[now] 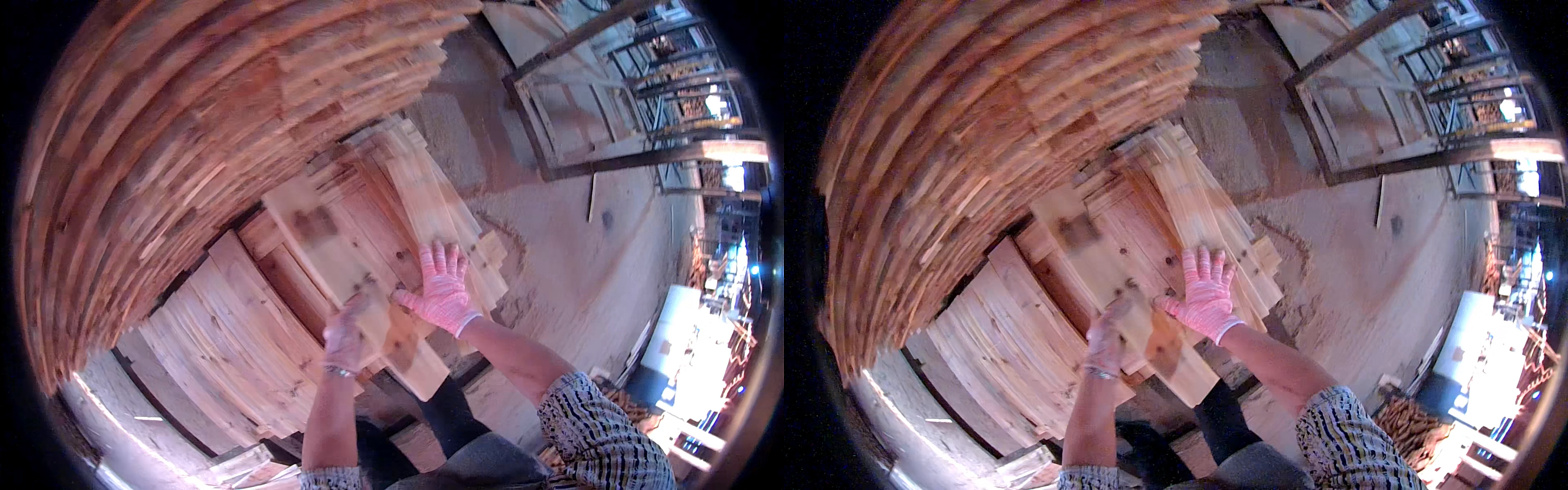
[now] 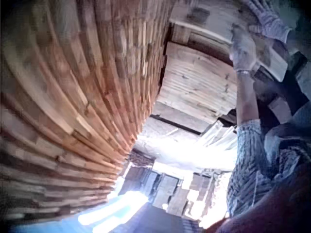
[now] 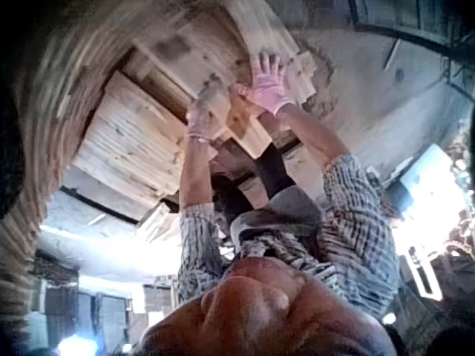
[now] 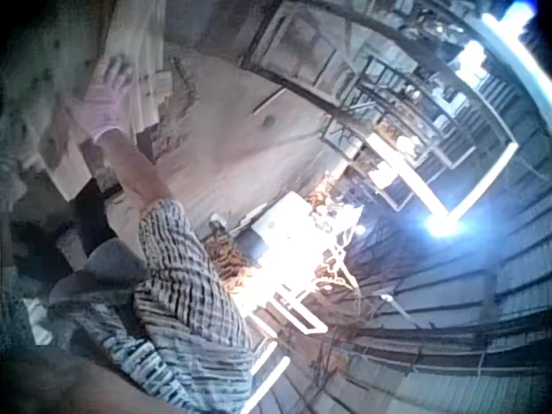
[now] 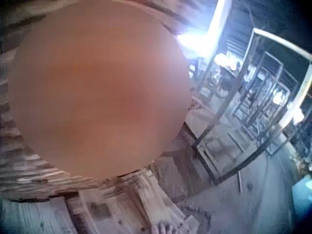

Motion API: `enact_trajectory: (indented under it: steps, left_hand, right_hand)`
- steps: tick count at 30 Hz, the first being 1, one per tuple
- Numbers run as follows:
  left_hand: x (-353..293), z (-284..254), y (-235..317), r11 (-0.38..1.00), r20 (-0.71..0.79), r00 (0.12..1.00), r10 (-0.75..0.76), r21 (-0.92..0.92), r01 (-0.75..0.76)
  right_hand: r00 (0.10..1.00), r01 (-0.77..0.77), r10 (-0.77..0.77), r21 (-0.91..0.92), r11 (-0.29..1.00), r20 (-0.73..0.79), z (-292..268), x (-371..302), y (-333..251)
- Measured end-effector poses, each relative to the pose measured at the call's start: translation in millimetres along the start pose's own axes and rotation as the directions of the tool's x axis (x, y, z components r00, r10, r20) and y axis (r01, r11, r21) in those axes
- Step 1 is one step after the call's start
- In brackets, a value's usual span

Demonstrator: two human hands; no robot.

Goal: The person repeatedly picks up bundles of wooden planks from a pile on the floor and stacks them onto a metal rack. The person wears pink gloves and handles the wood by hand, arranging the planks in layers.

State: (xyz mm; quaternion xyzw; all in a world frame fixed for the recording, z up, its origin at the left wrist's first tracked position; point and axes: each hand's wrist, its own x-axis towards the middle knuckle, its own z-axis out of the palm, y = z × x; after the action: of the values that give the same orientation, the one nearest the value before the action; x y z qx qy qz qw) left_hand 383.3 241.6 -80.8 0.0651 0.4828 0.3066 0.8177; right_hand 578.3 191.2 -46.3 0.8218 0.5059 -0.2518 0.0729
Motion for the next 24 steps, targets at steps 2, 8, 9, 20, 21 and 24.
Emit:
enact_trajectory:
  steps: [2,8,9,20,21,24]
  left_hand:
    - [11,-46,16,0.994,-0.134,0.986,-0.101,0.033,0.106]
    - [37,-104,-23,0.941,-0.263,0.909,0.323,-0.014,-0.338]
    - [36,-96,-30,0.902,-0.336,0.841,0.424,0.241,-0.358]
    - [10,8,15,0.255,-0.534,0.696,0.481,0.844,0.471]
    - [3,-2,20,0.373,-0.501,0.723,0.476,0.859,0.35]
    - [-34,-52,35,0.665,-0.31,0.812,0.494,0.737,-0.123]
  right_hand:
    - [0.995,0.076,-0.073,0.031,0.997,-0.067,7,-4,3]
    - [0.963,-0.169,0.188,0.108,0.98,-0.194,9,22,28]
    - [0.967,-0.193,0.216,0.164,0.967,-0.136,11,29,29]
    - [0.968,-0.148,0.107,-0.173,0.974,-0.225,21,35,15]
    - [0.966,-0.164,0.131,-0.135,0.977,-0.225,15,38,15]
    - [0.967,-0.169,0.143,-0.112,0.979,-0.212,-4,42,22]
